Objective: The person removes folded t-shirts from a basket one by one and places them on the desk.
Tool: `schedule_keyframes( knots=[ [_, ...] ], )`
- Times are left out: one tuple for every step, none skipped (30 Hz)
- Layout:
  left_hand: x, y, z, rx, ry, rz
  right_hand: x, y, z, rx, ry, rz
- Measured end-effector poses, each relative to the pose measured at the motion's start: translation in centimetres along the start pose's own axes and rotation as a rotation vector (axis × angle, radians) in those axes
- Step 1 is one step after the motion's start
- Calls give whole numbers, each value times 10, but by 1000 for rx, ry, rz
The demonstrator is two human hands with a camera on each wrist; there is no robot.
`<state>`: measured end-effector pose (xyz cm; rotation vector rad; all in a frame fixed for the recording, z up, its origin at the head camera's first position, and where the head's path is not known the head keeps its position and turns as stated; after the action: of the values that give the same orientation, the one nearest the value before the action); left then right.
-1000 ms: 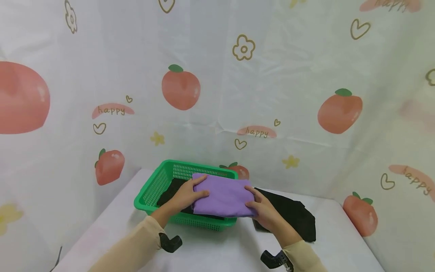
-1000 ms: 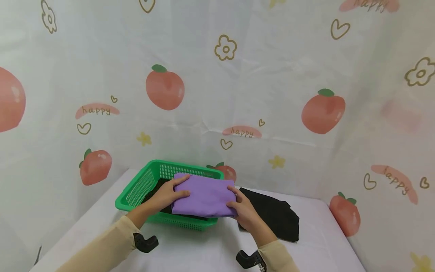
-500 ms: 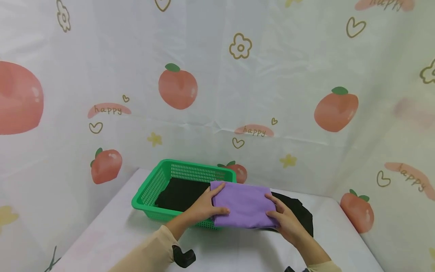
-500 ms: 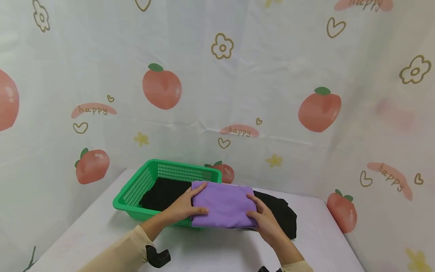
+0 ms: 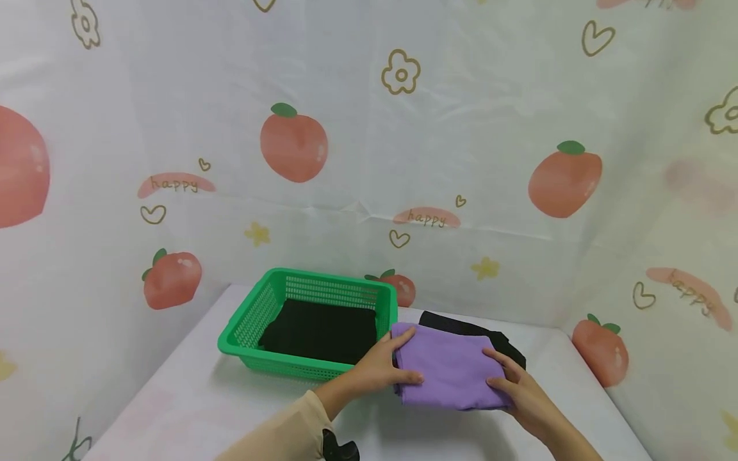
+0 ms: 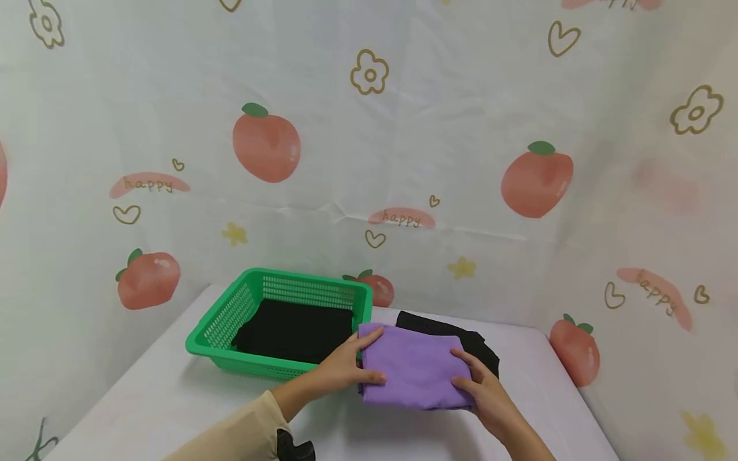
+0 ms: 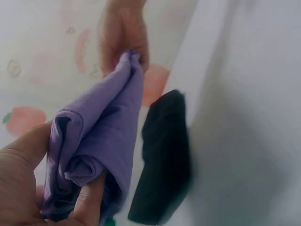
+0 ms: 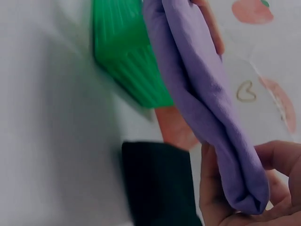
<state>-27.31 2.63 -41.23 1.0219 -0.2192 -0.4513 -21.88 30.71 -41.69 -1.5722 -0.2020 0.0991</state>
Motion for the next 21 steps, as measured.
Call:
schedule_keyframes(
  knots=[
    [-1,1,-3,-5,0,-2,1,0,3,3,-4,-10],
    [-3,1,-6,-7,0,-7,3,0,6,12,-16,-10],
    [-4,2,-9,-2,0,-9,5,0,10,23,-28,-9],
    [-6,3,-12,4,2,-13,6,0,14,24,-33,-13],
    [-8,4,-17,12,3,-17,8,0,19,24,-46,-6],
    [-9,6,-22,25,7,-27,11,0,24,24,-49,-6],
    [-11,7,-27,38,10,-31,13,0,29,25,-62,3],
    [-12,9,-32,54,13,-33,16,0,34,30,-69,7],
    [-14,11,-38,70,14,-28,19,1,40,28,-75,13],
    [-15,13,-43,86,14,-27,22,1,45,20,-83,17],
    [-16,14,-49,100,14,-20,25,1,51,12,-95,21],
    [-17,16,-54,111,15,-13,28,2,56,1,-103,23],
    [-18,17,-60,122,17,-2,31,2,61,-15,-126,31],
    [-19,19,-65,129,17,1,34,3,66,-31,-145,35],
    [-20,20,-70,136,18,5,37,4,71,-46,-165,38],
    [-21,21,-75,140,19,4,39,5,75,-53,-174,32],
    [-21,22,-80,143,22,7,42,6,80,-54,-185,23],
    [-22,23,-85,150,23,6,44,7,85,-50,-189,13],
    [-23,24,-90,164,21,3,46,9,90,-37,-190,1],
    [-23,26,-95,174,19,2,48,10,95,-20,-178,-16],
    [-24,27,-100,185,15,2,50,12,101,-6,-167,-37]
  ],
)
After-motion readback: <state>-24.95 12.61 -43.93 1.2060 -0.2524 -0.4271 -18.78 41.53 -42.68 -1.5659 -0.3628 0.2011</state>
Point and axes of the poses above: each hand's wrist, its own x-axis away from the middle knuckle, its own z-axis out of the back of the hand, y = z × x, the point moved 1 cm from there along -x, towards the middle knuckle, and after that the axes turned 5 degrees about z, right-handed, at the moved point
